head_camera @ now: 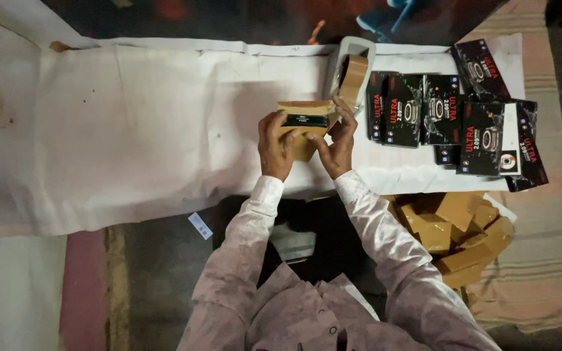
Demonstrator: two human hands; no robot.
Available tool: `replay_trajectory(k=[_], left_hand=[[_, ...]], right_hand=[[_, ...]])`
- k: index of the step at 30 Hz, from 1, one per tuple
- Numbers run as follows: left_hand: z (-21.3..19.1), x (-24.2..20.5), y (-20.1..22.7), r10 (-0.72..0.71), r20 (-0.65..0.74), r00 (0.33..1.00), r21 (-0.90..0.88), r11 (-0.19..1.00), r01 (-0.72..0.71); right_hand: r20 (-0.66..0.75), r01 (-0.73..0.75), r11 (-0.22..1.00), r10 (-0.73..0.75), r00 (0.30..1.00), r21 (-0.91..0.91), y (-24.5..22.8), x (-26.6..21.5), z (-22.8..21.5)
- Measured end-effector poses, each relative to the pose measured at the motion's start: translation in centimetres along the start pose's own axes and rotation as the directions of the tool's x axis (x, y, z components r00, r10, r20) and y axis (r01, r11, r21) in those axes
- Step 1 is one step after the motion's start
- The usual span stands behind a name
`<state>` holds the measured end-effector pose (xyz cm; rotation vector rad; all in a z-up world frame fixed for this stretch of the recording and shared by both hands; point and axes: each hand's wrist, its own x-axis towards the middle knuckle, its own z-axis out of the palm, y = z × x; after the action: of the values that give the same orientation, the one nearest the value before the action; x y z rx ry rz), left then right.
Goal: The person places small black product boxes into larger brown cardboard boxes, folds the flaps, and seals them with packing tape. The person repeats this process for several units, stacking the finished packages on the table.
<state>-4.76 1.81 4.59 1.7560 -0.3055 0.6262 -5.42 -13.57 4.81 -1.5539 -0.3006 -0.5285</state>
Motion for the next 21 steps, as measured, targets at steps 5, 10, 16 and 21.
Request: replay_trajectory(k=[5,10,16,21], left_hand=[[-1.4,1.4,-0.3,-0.115,0.158,0.981,0.03,0.993,0.112],[-2.1,3.3,0.1,-0.011,0.149,0.989,0.03,1.0,0.006],[-1.4,3.9,0.8,-0.073,0.079,0.994,-0.246,0.965,0.091],[-2.5,3.9,0.2,-0.077,0.173,0.982,-0.059,0.994,0.089]], right_hand=[[0.042,0.103,0.895,-0.095,0.995,-0.434,-0.6,-0.3,-0.3],[0.067,0.094,0.905,-0.072,0.995,-0.416,-0.5,0.9,-0.8],[0.083,0.074,0.867,-0.037,0.996,-0.492,0.7,1.4,-1.1],[0.055,0.013,0.988,-0.005,0.998,-0.155,1.8,0.6,0.0]])
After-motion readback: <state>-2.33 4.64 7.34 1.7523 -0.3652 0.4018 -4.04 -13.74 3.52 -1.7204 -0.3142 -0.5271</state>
